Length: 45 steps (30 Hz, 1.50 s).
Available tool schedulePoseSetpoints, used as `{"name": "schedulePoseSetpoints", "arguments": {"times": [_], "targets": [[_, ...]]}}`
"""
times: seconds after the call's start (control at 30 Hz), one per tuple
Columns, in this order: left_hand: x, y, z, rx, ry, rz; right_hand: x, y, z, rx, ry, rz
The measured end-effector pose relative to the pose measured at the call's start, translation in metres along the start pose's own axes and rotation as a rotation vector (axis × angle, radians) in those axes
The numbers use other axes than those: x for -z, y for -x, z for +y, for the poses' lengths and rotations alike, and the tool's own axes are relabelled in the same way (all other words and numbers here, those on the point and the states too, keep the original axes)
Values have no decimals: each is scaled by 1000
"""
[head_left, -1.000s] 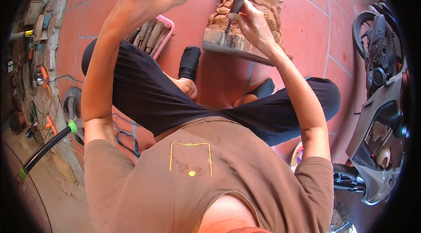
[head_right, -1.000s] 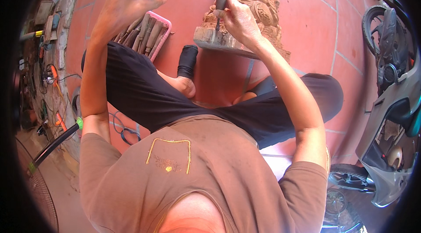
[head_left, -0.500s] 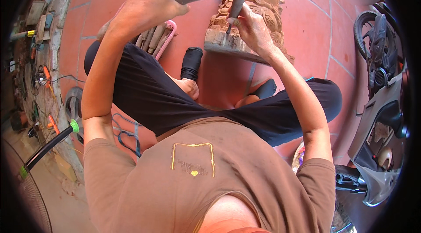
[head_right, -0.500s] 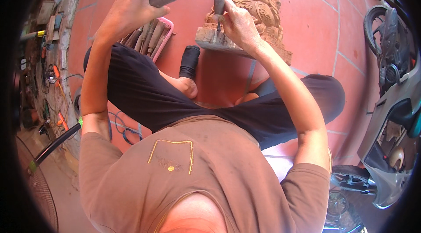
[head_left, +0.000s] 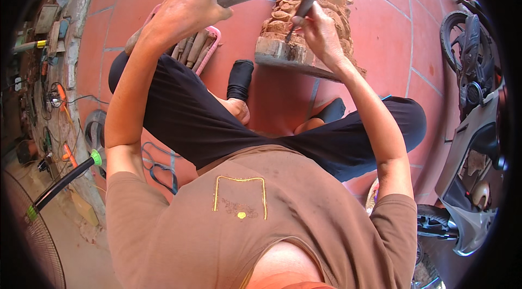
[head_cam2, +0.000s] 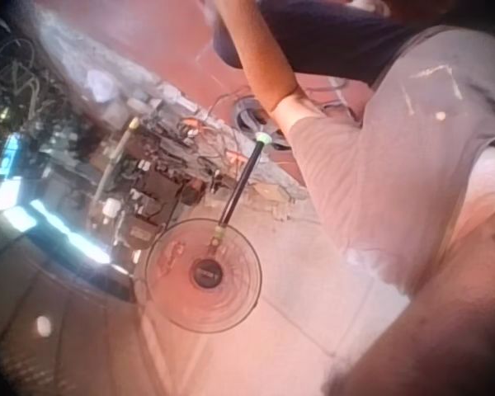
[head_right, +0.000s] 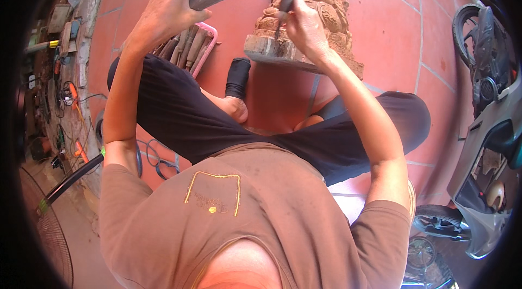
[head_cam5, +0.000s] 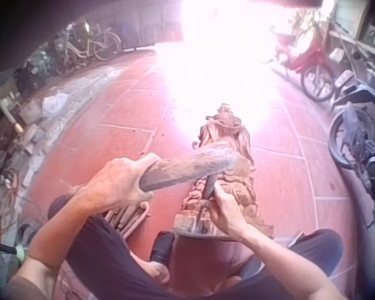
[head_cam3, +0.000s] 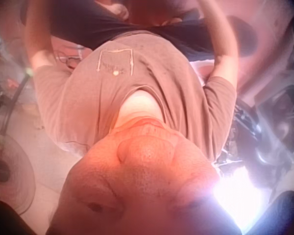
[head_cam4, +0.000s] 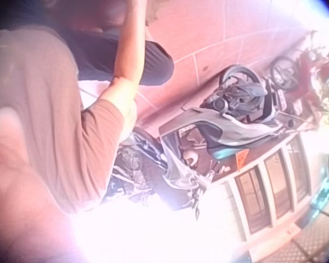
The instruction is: The person carves a wooden sculpture using a chisel and mallet. They repeatedly strike the chisel to shape the wood, focusing on detailed areas of the piece.
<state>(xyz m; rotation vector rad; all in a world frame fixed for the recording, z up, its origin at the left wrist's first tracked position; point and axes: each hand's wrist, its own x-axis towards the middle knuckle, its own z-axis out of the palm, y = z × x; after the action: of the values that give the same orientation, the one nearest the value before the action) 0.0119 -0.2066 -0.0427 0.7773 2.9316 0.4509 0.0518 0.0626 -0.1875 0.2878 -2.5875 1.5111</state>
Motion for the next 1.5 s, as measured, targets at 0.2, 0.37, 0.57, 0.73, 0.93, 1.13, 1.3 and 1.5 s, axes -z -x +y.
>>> {"name": "schedulePoseSetpoints", "arguments": {"times": [0.2, 0.37, 0.57, 0.73, 0.93, 1.13, 1.3, 1.5], "targets": [[18, 5, 3, -23, 161, 55, 20, -13, -4, -163, -297, 67], [21, 3, 11, -48, 204, 85, 7, -5, 2, -165, -372, -60], [18, 3, 11, -79, 240, 86, -3, 3, -18, -180, -327, -104], [20, -1, 19, -142, 388, 157, -4, 3, -4, 79, 7, -111], [-9, 1, 0, -156, -80, 103, -5, 5, -19, 160, 32, -112], [27, 0, 31, -4, 249, 94, -2, 6, -20, 130, 67, -104], [-8, -2, 8, -162, 159, 180, -4, 4, -18, 92, 55, -113], [-4, -10, 1, -66, -47, -25, 4, 5, 9, -33, -156, -30]]}}
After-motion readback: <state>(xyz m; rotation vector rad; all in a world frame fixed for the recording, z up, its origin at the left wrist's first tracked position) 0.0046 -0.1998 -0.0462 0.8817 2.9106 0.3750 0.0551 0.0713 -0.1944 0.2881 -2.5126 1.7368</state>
